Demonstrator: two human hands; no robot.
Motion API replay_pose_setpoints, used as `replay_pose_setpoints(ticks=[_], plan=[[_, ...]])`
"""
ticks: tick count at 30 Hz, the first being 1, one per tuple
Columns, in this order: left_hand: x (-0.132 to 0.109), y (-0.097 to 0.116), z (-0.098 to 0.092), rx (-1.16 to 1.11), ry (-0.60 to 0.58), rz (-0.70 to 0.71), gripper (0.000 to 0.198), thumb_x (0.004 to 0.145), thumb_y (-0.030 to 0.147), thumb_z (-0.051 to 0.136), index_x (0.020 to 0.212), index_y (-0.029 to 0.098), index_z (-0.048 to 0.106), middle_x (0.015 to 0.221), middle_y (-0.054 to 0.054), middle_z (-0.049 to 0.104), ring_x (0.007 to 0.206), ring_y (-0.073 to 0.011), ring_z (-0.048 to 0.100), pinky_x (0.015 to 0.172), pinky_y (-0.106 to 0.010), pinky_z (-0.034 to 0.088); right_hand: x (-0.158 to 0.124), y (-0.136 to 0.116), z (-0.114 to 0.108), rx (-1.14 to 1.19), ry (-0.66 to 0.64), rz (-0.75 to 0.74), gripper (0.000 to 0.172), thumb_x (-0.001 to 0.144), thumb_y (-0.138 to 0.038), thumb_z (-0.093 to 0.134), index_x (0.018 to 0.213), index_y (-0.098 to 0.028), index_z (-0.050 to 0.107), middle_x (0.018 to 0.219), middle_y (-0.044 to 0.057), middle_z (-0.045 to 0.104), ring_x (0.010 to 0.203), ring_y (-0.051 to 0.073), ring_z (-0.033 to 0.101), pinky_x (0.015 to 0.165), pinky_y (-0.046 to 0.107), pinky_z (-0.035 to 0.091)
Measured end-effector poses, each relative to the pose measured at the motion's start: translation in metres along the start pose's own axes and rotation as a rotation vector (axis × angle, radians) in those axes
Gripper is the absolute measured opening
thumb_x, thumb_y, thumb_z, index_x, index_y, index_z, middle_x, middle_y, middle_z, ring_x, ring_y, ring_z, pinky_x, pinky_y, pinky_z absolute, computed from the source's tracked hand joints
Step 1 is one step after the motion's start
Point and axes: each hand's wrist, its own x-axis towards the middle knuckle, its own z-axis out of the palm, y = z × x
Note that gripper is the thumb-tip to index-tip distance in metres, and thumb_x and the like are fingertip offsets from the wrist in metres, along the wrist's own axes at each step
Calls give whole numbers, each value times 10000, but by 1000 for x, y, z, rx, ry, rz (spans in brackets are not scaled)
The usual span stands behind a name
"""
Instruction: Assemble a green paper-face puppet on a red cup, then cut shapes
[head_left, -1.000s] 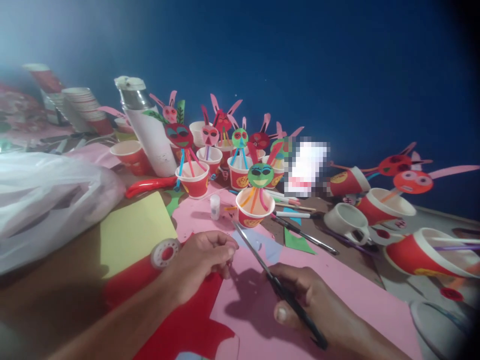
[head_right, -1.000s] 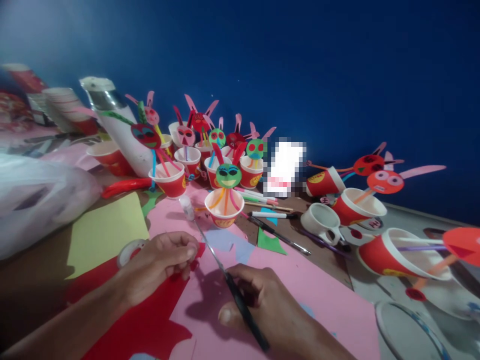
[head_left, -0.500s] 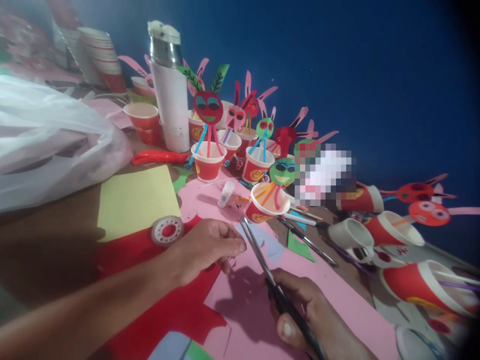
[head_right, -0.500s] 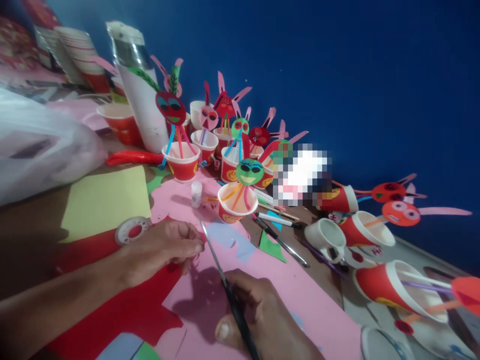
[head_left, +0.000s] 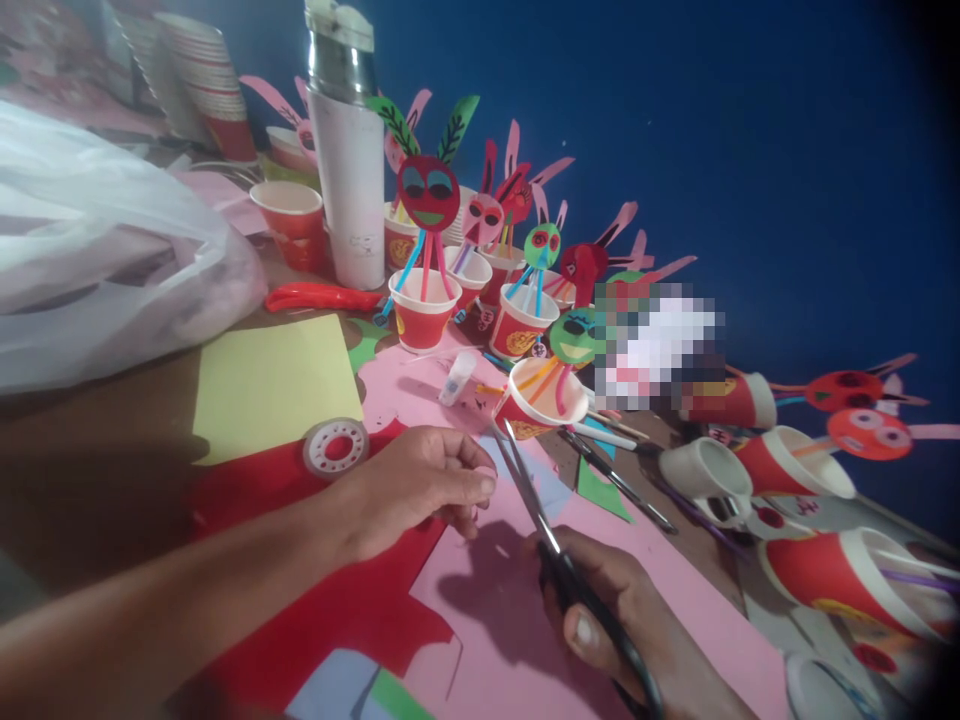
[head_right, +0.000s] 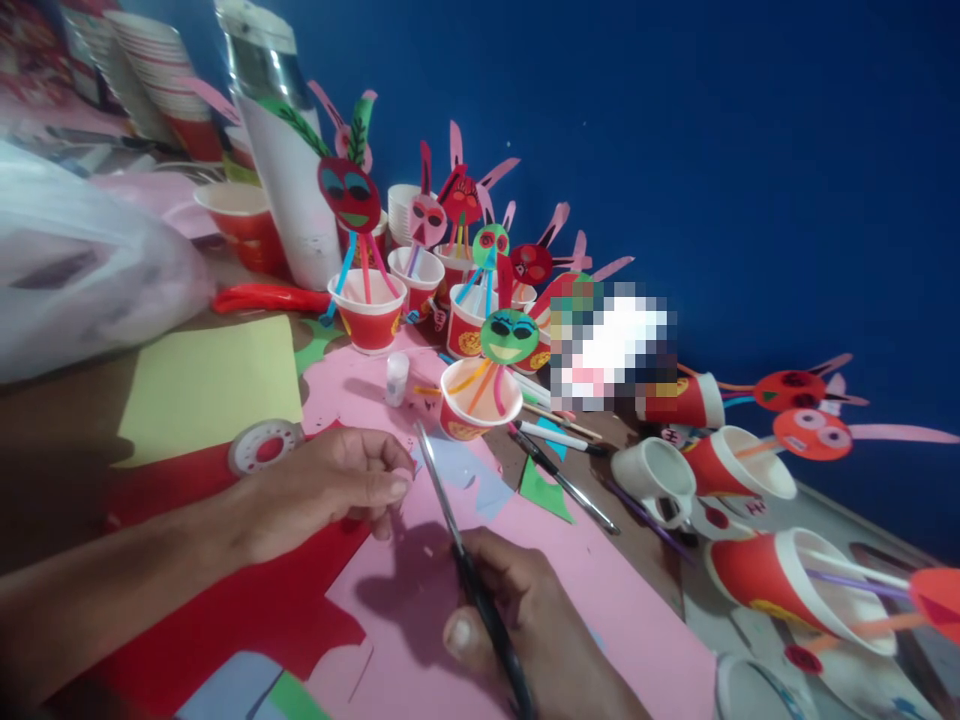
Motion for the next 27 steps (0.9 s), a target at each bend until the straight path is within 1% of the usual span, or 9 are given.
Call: replay_pose_setpoints(ticks=[4, 7, 11, 15, 19, 21, 23, 25, 27], plan=[[1, -2, 0, -84, 5, 25, 135, 753, 263, 606, 765, 128, 607, 668, -20, 633, 516, -106, 590, 517, -225, 408, -1, 0, -5, -51, 14, -3, 456, 793, -617, 482, 911, -176, 499, 621, -36, 403, 531, 110, 344, 479, 231, 258], [3, 0, 1, -241, 13, 22, 143, 783, 232, 555, 799, 100, 609, 742, -82, 670, 569, -143, 620, 557, -269, 484, -1, -5, -11, -98, 30, -6, 411, 784, -591, 524, 845, -185, 507, 616, -36, 405, 525, 105, 337, 470, 225, 259], [5, 4, 1, -419, 44, -43, 208, 844, 197, 409, 836, 85, 584, 793, -152, 693, 687, -216, 674, 610, -316, 527, -3, -7, -19, -120, 55, -4, 425, 777, -564, 561, 957, -182, 517, 624, -45, 417, 521, 99, 337, 474, 217, 272], [6, 5, 0, -448, 50, -65, 276, 869, 196, 345, 829, 77, 591, 800, -166, 694, 694, -216, 677, 594, -301, 532, -6, -7, -25, -195, 107, -43, 401, 801, -507, 553, 1029, -178, 538, 608, -53, 420, 502, 96, 341, 475, 211, 293], [4, 5, -1, -352, 55, 38, 172, 846, 195, 470, 806, 92, 601, 781, -123, 687, 635, -176, 644, 551, -275, 522, -11, -20, -26, -428, 153, -18, 322, 764, -451, 593, 975, -208, 608, 644, -27, 512, 560, 129, 460, 505, 214, 350], [4, 5, -4, -284, 84, 96, 122, 819, 186, 534, 777, 98, 607, 738, -87, 675, 566, -142, 609, 521, -257, 511, -13, -29, -26, -604, 131, 44, 293, 712, -422, 656, 943, -243, 638, 653, -25, 572, 605, 158, 526, 515, 218, 365], [4, 6, -7, -244, 129, 142, 118, 809, 181, 558, 731, 104, 603, 684, -49, 653, 502, -101, 564, 488, -218, 486, -15, -35, -27, -814, 145, 72, 322, 655, -388, 716, 952, -282, 649, 652, -34, 626, 609, 180, 567, 508, 227, 362], [4, 8, -10, -239, 173, 187, 126, 808, 180, 564, 707, 111, 594, 653, -22, 631, 478, -73, 532, 466, -180, 456, -16, -34, -30, -1002, 225, 53, 376, 642, -354, 725, 1003, -296, 636, 697, -26, 679, 637, 208, 609, 522, 240, 370], [5, 11, -12, -236, 205, 226, 114, 802, 181, 572, 710, 118, 593, 642, -6, 617, 475, -62, 516, 449, -161, 432, -18, -28, -35, -1117, 301, 50, 401, 694, -294, 665, 1088, -289, 595, 729, -8, 710, 695, 237, 648, 553, 253, 387]])
